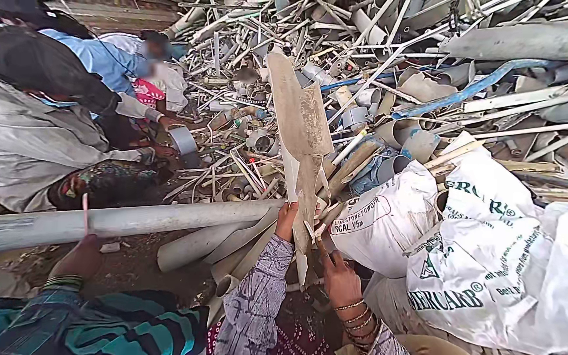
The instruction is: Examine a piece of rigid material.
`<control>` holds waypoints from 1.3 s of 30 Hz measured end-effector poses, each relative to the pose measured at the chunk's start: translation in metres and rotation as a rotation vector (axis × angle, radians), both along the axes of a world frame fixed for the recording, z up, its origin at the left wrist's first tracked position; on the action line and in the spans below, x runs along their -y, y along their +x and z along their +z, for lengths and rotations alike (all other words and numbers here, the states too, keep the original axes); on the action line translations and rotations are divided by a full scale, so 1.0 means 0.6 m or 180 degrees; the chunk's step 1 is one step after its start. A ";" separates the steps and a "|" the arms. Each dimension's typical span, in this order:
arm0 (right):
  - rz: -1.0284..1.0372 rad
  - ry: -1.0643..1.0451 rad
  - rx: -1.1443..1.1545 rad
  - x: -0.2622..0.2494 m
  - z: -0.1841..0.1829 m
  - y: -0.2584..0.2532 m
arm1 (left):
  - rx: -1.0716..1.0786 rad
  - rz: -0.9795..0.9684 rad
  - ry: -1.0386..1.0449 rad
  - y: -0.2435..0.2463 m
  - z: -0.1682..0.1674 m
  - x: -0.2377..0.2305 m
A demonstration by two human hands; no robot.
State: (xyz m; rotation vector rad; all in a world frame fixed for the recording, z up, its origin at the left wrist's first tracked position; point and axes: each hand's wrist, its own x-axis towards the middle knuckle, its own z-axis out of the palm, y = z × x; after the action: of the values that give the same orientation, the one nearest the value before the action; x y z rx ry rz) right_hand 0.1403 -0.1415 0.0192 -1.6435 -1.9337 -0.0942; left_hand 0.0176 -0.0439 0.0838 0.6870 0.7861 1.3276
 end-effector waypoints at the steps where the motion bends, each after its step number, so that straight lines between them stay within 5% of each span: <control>1: 0.0087 -0.0057 0.0029 0.027 -0.019 0.000 | 0.0099 -0.0001 -0.0061 -0.007 0.003 -0.003; 4: 0.0137 -0.0365 -0.0008 0.065 -0.030 0.000 | 0.0319 0.0071 -0.0060 -0.018 0.010 -0.012; 10: 0.0014 -0.0109 -0.0044 -0.044 0.048 -0.005 | 0.0179 0.0012 0.0090 -0.001 -0.005 -0.007; 16: 0.0552 -0.0074 0.0104 0.076 -0.039 0.011 | 0.0604 -0.0137 0.0084 -0.052 0.022 -0.011; 23: 0.0890 -0.0208 0.0185 -0.007 0.037 0.028 | 0.0501 -0.0439 0.0108 -0.063 0.008 -0.015; 29: 0.1175 -0.0170 0.0206 0.040 -0.031 0.027 | 0.0378 -0.0203 0.0173 -0.086 0.008 -0.026; 33: 0.0841 0.0045 0.0018 -0.002 -0.003 0.014 | 0.0668 -0.0305 -0.0007 -0.072 0.011 -0.020; 39: 0.1059 -0.0209 0.0015 0.046 -0.038 0.025 | 0.0485 -0.0082 0.0024 -0.085 0.014 -0.026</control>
State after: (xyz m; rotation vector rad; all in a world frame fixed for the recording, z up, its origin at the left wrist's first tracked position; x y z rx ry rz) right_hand 0.1553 -0.1689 -0.0039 -1.3390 -2.2051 0.0981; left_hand -0.0333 -0.0281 0.0921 0.5926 0.6478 1.3433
